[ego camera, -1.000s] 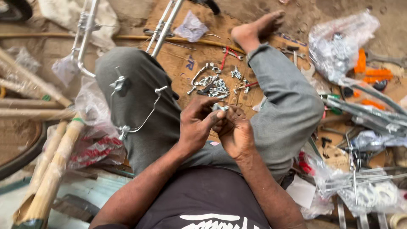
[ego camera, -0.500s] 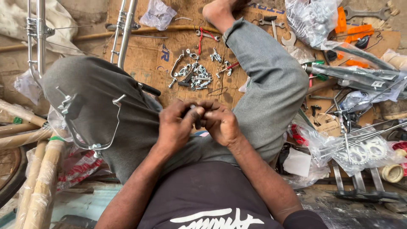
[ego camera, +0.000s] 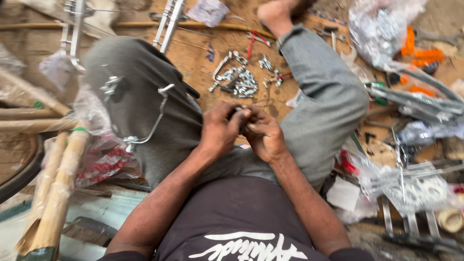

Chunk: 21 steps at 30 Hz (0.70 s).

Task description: The person assembles various small metal bicycle components by hand while sitting on the floor, picking up screws, nuts, and brackets from a cardboard surface and fitting them together.

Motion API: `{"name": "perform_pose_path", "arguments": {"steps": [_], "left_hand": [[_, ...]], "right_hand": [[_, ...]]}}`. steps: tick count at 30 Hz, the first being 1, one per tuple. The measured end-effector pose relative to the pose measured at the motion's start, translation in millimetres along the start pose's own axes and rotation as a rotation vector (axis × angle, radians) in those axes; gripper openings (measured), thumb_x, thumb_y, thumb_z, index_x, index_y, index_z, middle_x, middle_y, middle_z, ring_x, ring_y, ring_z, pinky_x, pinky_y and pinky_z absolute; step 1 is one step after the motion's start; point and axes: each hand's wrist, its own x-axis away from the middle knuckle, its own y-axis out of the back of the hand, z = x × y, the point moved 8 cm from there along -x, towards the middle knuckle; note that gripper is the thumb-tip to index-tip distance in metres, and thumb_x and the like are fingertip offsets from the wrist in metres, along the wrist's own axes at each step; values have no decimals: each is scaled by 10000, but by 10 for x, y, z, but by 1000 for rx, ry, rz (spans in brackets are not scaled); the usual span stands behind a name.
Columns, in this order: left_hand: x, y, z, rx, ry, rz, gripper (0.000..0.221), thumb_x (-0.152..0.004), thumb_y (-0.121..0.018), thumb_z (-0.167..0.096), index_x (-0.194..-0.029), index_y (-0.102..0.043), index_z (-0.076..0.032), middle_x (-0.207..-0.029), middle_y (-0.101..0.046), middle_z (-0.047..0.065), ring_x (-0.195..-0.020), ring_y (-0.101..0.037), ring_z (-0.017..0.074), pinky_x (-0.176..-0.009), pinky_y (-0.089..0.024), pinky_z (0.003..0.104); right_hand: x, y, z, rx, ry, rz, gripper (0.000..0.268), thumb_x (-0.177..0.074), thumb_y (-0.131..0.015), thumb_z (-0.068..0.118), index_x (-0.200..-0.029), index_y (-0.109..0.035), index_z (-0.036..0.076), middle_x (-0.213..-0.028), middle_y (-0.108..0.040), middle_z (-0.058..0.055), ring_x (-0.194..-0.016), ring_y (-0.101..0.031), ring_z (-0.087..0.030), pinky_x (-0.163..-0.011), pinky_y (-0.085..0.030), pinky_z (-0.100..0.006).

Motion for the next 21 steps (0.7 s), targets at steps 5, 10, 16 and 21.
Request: {"name": "perform_pose_path", "arguments": {"steps": [5, 10, 16, 21], "left_hand": [[30, -159, -55, -123, -134, 10, 233, -910, -767, -202, -1073, -739, -38, -904, -691, 145, -816, -684, 316, -733, -536, 434], [-24, -148, 12, -87, -74, 22, 209, -904, -777, -207, -1050, -755, -59, -882, -697, 142, -796, -692, 299, -722, -544, 431], [-48, -87, -17, -48, -82, -16, 192, -944, -742, -187, -1060, -711, -37, -929, -699, 137, -836, -699, 284, -747, -560, 418], [4, -210, -28, -107, -126, 28, 210, -929, -714, -169, -1076, -721, -19, -970, -693, 172, -848, -675, 344, -721, -531, 446]], "right_hand": [[-98, 165, -75, -206, 18, -77, 216, -1208, -582, 172, -1144, -554, -32, -1099, -622, -71, -1033, -621, -188, -963, -529, -349], [-37, -40, 53, -126, -7, -60, 345, -1020, -561, 179, -1259, -646, -55, -1146, -686, -110, -1067, -661, -189, -979, -535, -292], [-24, 2, 65, -7, 43, 7, 237, -959, -550, 26, -1188, -614, 16, -1185, -695, -77, -1099, -667, -186, -985, -542, -333], [-118, -14, 22, -131, -8, -37, 232, -1080, -554, 144, -1226, -625, -23, -1095, -694, -100, -1001, -651, -185, -927, -520, -319]]}}
